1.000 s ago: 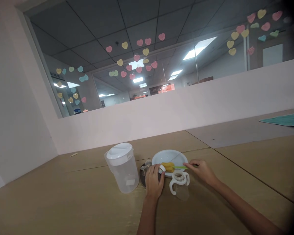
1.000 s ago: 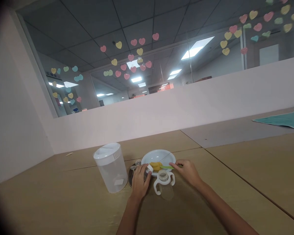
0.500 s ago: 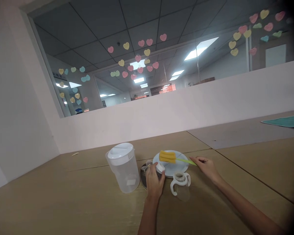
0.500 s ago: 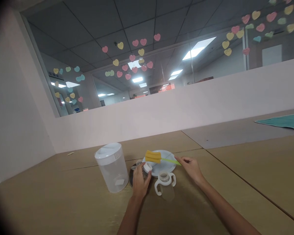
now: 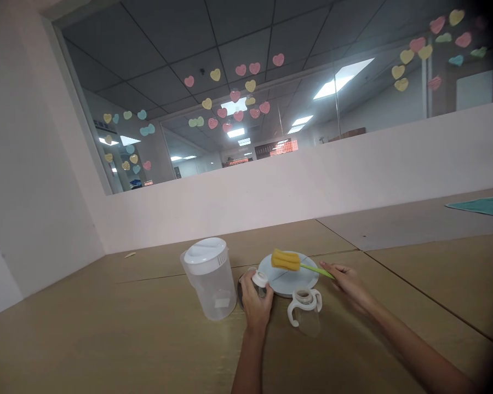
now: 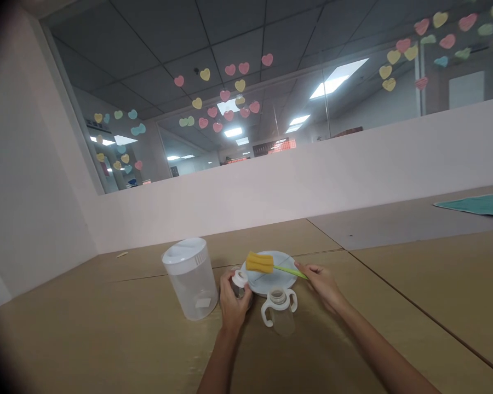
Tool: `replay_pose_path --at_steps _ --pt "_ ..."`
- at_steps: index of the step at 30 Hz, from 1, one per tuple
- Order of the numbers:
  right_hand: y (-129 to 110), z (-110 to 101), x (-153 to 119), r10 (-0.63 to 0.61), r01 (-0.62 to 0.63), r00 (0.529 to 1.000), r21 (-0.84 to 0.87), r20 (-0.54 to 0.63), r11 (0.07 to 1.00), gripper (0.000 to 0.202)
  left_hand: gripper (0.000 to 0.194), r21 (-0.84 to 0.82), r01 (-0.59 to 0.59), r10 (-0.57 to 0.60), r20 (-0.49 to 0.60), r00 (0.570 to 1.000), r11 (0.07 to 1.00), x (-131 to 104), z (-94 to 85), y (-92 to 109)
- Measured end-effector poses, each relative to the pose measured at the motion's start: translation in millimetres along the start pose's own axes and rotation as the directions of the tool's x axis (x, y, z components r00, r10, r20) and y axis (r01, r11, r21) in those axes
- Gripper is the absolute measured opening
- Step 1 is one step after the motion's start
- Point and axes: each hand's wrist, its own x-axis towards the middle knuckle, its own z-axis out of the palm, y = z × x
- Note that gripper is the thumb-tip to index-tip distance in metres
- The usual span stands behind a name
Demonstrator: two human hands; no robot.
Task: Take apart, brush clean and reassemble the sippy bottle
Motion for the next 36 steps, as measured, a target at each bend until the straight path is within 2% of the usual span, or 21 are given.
replay_pose_path --at_steps 3,7,12,15,18,21,23,26,29,31,33,35,36 --pt "0.1 -1.3 0.1 0.035 -0.034 0.998 0.031 -0.052 0.999 0.046 0.031 0.055 0.046 -0.045 -0.006 0.999 0.997 1.2 -5.6 -1.5" --pt "-0.3 -2.9 1.3 0.05 -0.047 0.992 0.028 -0.113 0.998 0.046 0.016 0.148 0.109 -0.114 0.024 0.993 0.983 -0.4 -7.1 -8.8" --pt "0.4 -2.9 2.6 0.069 -0.064 0.987 0.036 -0.143 0.997 0.043 0.001 0.315 0.091 -0.134 0.119 0.984 0.945 -2.3 -3.7 -14.9" --pt "3.7 -4.4 4.1 0.08 -0.079 0.986 0.016 -0.149 0.997 0.043 0.002 0.349 0.13 -0.179 0.113 0.977 0.928 -3.5 -2.8 -17.0" --pt "6.9 -6.0 5.4 0.098 -0.1 0.984 -0.004 -0.148 0.995 0.044 0.018 0.303 0.204 -0.248 0.112 0.962 0.931 -5.5 -0.7 -20.0" --pt "8.4 -6.8 6.3 0.053 -0.06 0.987 -0.044 -0.154 0.997 0.045 0.034 0.299 0.247 -0.305 0.165 0.938 0.922 -8.0 3.2 -23.2" --pt "9.3 -7.0 7.4 -0.004 -0.012 0.988 -0.104 -0.155 0.995 0.046 0.036 0.326 0.233 -0.314 0.226 0.922 0.916 -9.8 6.2 -25.4" --pt "11.6 -7.4 10.5 -0.06 0.032 0.987 -0.182 -0.147 0.983 0.046 0.029 0.352 0.178 -0.291 0.3 0.908 0.919 -12.2 10.0 -29.3" --pt "14.1 -8.2 13.4 -0.075 0.044 0.987 -0.213 -0.143 0.976 0.046 0.028 0.404 0.115 -0.255 0.313 0.915 0.907 -13.2 11.0 -32.2" --pt "14.9 -9.0 14.2 -0.081 0.046 0.986 -0.229 -0.147 0.972 0.046 0.036 0.435 0.081 -0.218 0.276 0.936 0.897 -12.4 8.8 -30.0" --pt "14.6 -10.0 14.0 -0.078 0.042 0.986 -0.233 -0.148 0.971 0.047 0.042 0.409 0.061 -0.15 0.19 0.97 0.91 -10.8 4.0 -22.2" --pt "13.4 -11.2 13.2 -0.078 0.04 0.984 -0.232 -0.159 0.972 0.046 0.04 0.304 -0.003 -0.036 0.124 0.992 0.953 -10.0 -1.6 -9.1" --pt "12.4 -11.9 12.7 -0.082 0.04 0.982 -0.234 -0.171 0.971 0.046 0.035 0.218 -0.067 0.038 0.132 0.99 0.974 -10.4 -3.6 -1.2"
